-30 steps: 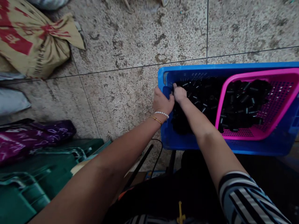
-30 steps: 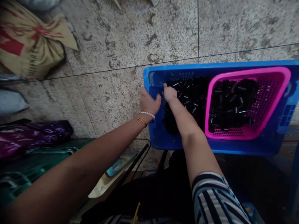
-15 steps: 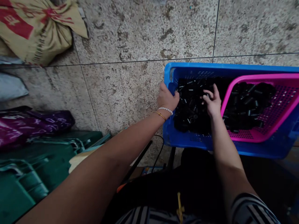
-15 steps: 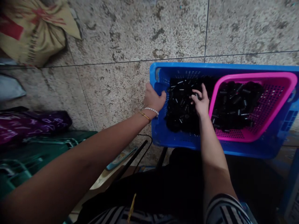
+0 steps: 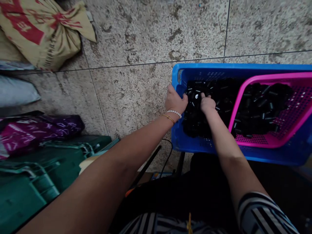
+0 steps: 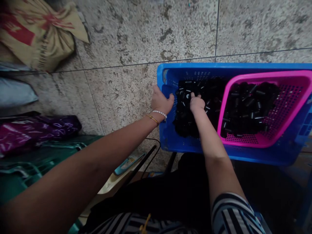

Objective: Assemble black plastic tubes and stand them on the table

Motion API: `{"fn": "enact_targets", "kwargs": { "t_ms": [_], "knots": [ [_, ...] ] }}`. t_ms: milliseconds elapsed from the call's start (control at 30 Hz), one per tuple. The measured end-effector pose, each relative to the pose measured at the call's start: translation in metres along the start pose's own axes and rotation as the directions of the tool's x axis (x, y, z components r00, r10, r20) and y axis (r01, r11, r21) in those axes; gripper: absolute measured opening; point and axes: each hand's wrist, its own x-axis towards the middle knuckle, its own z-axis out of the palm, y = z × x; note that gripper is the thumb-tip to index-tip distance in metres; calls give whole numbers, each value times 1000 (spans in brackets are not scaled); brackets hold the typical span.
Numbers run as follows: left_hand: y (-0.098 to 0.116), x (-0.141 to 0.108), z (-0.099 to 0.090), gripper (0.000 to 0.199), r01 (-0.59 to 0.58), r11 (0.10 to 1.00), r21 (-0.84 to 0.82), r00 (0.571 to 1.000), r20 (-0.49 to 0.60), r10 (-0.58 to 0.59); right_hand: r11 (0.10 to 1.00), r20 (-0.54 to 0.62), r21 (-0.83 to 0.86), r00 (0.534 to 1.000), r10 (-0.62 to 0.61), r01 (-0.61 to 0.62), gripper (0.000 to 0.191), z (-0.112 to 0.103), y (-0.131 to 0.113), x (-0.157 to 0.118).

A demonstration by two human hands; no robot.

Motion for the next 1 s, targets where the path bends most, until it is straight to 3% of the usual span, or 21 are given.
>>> {"fn": "enact_targets", "kwargs": {
  "t_ms": [167,267,333,433,500,533,567,633,700,733,767,833,867,933,1000],
  "knots": [
    [-1,0,0,62,-23,999,-41,1000,0,23,998,-104,63,994,-13,20,48,-5,13,-14],
    [-1,0,0,61,-19,999,-47,1000,0,19,986,-214,123,973,-82,110,50,-20,11,-43],
    [-1,0,0,62,-17,999,-47,1000,8,18,972,-348,147,929,-125,185,49,-36,16,-72],
    [-1,0,1,63,-24,998,-55,1000,6,24,969,-588,133,804,-92,208,50,-65,59,-120],
    [-1,0,1,63,-26,998,-58,1000,-1,26,988,-815,73,578,-19,135,49,-79,109,-142],
    [-1,0,1,63,-27,998,-60,1000,-2,27,994,-860,45,511,-15,105,46,-85,134,-149],
    [-1,0,1,63,-24,998,-64,1000,0,24,994,-858,-2,510,-58,110,46,-89,156,-152],
    [-1,0,1,62,-18,997,-74,1000,8,19,989,-828,-105,541,-146,106,71,-93,177,-150],
    [0,0,1,60,-12,996,-88,1000,20,13,976,-813,-139,543,-209,166,87,-93,161,-136],
    [0,0,1,60,-6,996,-92,1000,23,8,966,-823,-113,523,-221,231,79,-90,140,-125],
    [0,-1,0,59,-1,996,-92,1000,24,3,943,-812,-64,533,-239,327,62,-85,113,-110],
    [0,-1,0,58,2,997,-81,1000,20,0,888,-702,57,650,-290,457,42,-69,54,-74],
    [1,-1,-1,57,1,998,-70,1000,16,0,890,-605,97,737,-303,445,40,-59,27,-54],
    [1,-1,-1,57,-2,999,-42,1000,8,2,949,-338,99,907,-252,301,38,-36,-12,-16],
    [1,-1,-1,58,-3,1000,-23,1000,6,3,969,-251,92,947,-202,231,38,-14,-27,12]
  ]
}}
